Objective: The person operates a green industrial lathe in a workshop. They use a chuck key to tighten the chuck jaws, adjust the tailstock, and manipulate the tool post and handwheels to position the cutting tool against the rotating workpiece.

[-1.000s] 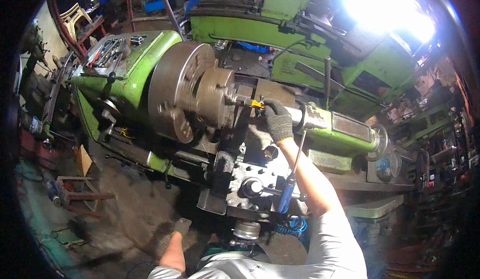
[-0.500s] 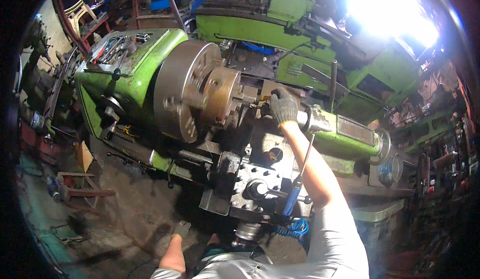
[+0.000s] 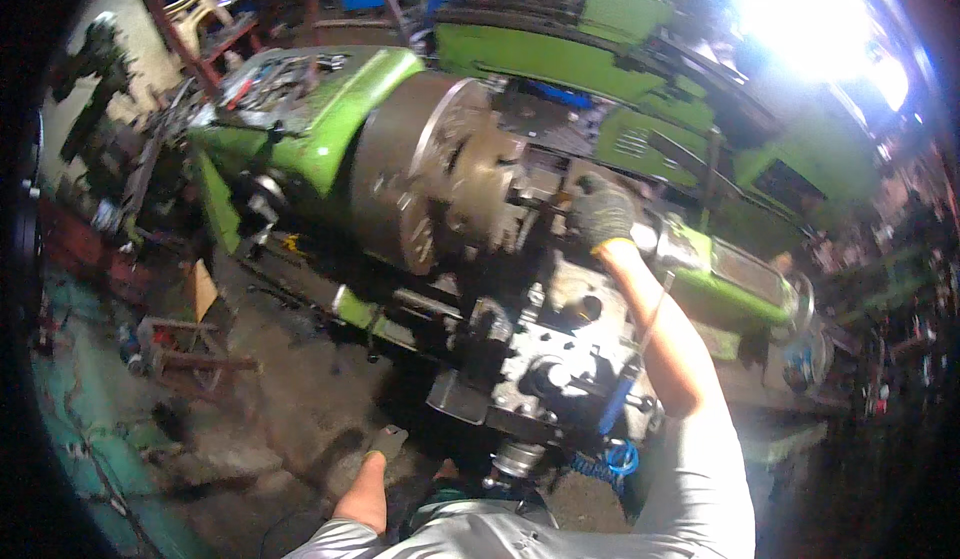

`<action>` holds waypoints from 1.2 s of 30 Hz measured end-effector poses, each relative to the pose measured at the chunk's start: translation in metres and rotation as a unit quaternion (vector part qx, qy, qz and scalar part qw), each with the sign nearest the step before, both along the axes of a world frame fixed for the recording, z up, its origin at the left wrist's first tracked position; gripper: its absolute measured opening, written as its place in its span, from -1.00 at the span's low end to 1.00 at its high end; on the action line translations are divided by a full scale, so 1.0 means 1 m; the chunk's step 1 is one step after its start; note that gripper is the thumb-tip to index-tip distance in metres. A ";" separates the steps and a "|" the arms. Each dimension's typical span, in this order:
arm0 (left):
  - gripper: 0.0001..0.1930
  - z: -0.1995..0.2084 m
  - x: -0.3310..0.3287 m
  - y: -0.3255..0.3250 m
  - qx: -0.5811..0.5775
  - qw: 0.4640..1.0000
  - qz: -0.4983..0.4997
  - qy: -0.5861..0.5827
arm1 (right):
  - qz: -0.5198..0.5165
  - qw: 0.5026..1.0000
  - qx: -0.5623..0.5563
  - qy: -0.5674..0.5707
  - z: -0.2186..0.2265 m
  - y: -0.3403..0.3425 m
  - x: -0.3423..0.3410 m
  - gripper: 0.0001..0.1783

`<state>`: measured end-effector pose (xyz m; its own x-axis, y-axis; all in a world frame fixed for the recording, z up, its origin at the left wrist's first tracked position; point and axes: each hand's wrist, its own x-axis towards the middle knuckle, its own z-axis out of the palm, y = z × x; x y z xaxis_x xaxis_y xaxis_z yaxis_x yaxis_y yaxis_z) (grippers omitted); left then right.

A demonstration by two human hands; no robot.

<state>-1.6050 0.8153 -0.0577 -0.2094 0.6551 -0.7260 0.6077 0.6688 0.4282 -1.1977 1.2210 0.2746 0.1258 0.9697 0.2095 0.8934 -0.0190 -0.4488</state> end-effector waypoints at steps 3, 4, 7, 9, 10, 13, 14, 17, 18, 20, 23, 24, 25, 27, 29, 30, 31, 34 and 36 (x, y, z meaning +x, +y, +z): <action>-0.51 -0.017 -0.001 -0.006 0.007 0.999 0.033 -0.022 | 0.064 0.995 0.075 0.015 -0.011 -0.014 0.008 -0.73; -0.52 -0.024 -0.001 -0.008 0.016 0.999 0.032 -0.023 | 0.082 0.989 0.109 0.049 -0.005 -0.033 0.008 -0.74; -0.53 -0.033 -0.004 -0.007 0.034 0.999 0.008 -0.015 | 0.049 0.990 0.034 0.125 0.006 -0.085 0.025 -0.75; -0.54 -0.014 0.001 0.004 0.029 0.999 -0.034 0.005 | 0.070 0.990 0.061 0.107 -0.010 -0.113 0.045 -0.75; -0.54 -0.016 0.000 0.003 0.027 0.999 -0.034 0.005 | 0.080 0.990 0.068 0.089 -0.018 -0.124 0.053 -0.75; -0.55 -0.014 -0.005 -0.002 0.026 0.999 -0.027 0.004 | 0.058 0.996 0.026 0.059 -0.029 -0.143 0.055 -0.71; -0.55 -0.008 -0.004 -0.001 0.029 0.999 -0.027 -0.003 | 0.050 0.998 0.007 0.042 -0.028 -0.149 0.056 -0.70; -0.56 0.003 -0.001 -0.002 0.016 0.999 -0.028 -0.004 | 0.051 0.998 -0.019 -0.004 -0.040 -0.153 0.062 -0.67; -0.56 0.005 -0.001 -0.002 0.009 1.000 -0.029 -0.001 | 0.049 0.998 -0.025 -0.017 -0.040 -0.155 0.062 -0.68; -0.55 -0.024 -0.012 -0.018 0.077 0.992 -0.100 0.016 | 0.021 0.999 -0.034 -0.013 -0.037 -0.155 0.059 -0.68; -0.60 -0.015 -0.001 -0.022 0.053 0.992 -0.114 0.031 | -0.004 0.997 -0.078 -0.026 -0.029 -0.156 0.056 -0.67; -0.63 -0.001 0.008 -0.020 0.025 0.994 -0.105 0.033 | -0.003 0.997 -0.077 -0.023 -0.031 -0.157 0.059 -0.66; -0.64 -0.019 0.004 -0.027 0.038 0.991 -0.123 0.036 | -0.003 0.997 -0.076 -0.020 -0.033 -0.158 0.061 -0.66; -0.66 -0.053 -0.005 -0.046 0.065 0.985 -0.155 0.045 | 0.044 0.995 -0.089 0.007 -0.039 -0.157 0.062 -0.66; -0.65 -0.063 -0.005 -0.056 0.068 0.979 -0.190 0.040 | 0.092 0.988 -0.113 0.053 -0.053 -0.160 0.064 -0.65; -0.64 -0.064 -0.004 -0.057 0.070 0.974 -0.212 0.037 | 0.112 0.986 -0.105 0.057 -0.072 -0.159 0.073 -0.63; -0.64 -0.064 -0.002 -0.056 0.072 0.975 -0.209 0.036 | 0.131 0.985 -0.096 0.059 -0.097 -0.156 0.085 -0.62; -0.61 -0.067 -0.004 -0.066 0.075 0.984 -0.161 0.026 | 0.140 0.969 -0.132 0.157 -0.096 -0.159 0.082 -0.47; -0.55 -0.063 -0.008 -0.064 0.081 0.991 -0.110 -0.004 | 0.122 0.960 -0.149 0.205 -0.091 -0.168 0.084 -0.41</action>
<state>-1.6134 0.7518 -0.1211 -0.0431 0.7923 -0.6087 0.7266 0.4430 0.5252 -1.1133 1.0530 0.1838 -0.1010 0.9898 -0.1006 0.6375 -0.0132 -0.7704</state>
